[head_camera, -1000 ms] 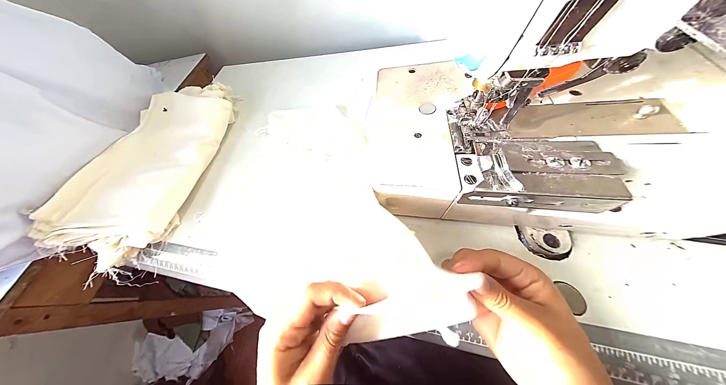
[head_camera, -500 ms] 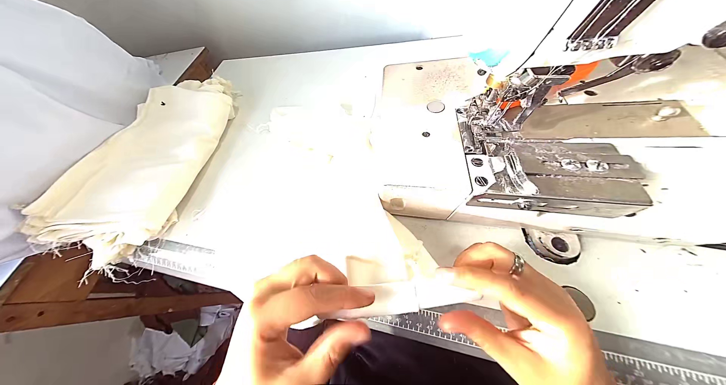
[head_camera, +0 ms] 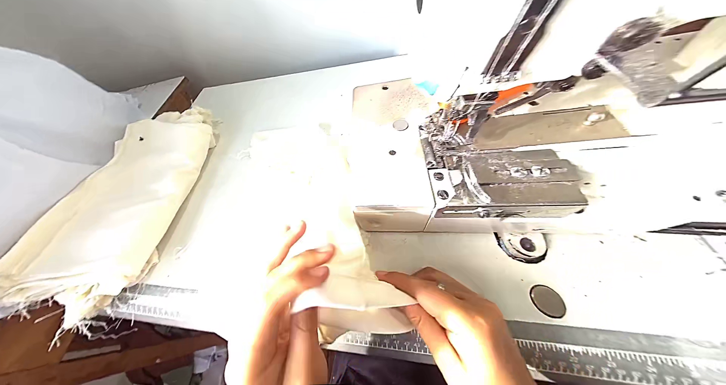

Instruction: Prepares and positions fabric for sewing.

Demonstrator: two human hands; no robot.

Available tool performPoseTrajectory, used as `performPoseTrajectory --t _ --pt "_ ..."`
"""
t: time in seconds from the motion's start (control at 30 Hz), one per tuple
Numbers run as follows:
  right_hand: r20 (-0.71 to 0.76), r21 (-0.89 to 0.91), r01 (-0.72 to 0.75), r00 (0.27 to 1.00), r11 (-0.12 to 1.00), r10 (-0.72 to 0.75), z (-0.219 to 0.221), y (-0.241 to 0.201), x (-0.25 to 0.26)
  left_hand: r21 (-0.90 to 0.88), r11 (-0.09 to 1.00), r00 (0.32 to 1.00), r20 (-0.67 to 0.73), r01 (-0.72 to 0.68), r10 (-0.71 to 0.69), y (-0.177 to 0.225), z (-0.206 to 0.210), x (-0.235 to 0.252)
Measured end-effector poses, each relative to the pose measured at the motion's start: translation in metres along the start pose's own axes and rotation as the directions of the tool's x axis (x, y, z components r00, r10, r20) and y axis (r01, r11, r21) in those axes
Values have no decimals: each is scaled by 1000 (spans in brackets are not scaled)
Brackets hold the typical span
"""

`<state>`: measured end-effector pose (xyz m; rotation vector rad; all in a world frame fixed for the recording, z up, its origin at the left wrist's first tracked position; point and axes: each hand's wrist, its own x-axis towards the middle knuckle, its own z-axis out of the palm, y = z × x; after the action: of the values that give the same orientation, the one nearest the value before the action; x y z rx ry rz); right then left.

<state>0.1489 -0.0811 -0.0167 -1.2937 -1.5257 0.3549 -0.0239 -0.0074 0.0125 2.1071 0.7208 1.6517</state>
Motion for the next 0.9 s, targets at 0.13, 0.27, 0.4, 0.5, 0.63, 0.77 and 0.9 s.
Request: performPoseTrajectory --t 0.13,0.27,0.4,0.5,0.63,0.77,0.9 --pt "127 409 -245 969 879 211 -5 -15 9 195 968 987 22 -158 157 6 37 52" --pt "76 557 -300 947 775 312 -16 -14 25 534 791 931 347 -298 117 -4 63 110" --pt "-100 508 -222 944 832 314 -21 -5 37 358 928 837 536 -104 -113 -32 96 154" --pt "-173 468 -212 930 858 325 -24 -2 39 276 959 779 585 71 -226 -43 113 172" --pt "-152 453 -280 911 846 384 -30 1 43 353 913 759 531 205 -376 -35 120 176" --pt "-163 414 -375 865 829 474 -32 0 48 420 897 765 530 137 -365 -41 126 178" --pt "-137 370 -393 873 842 468 -39 1 47 345 936 841 525 -74 -128 -33 105 172"
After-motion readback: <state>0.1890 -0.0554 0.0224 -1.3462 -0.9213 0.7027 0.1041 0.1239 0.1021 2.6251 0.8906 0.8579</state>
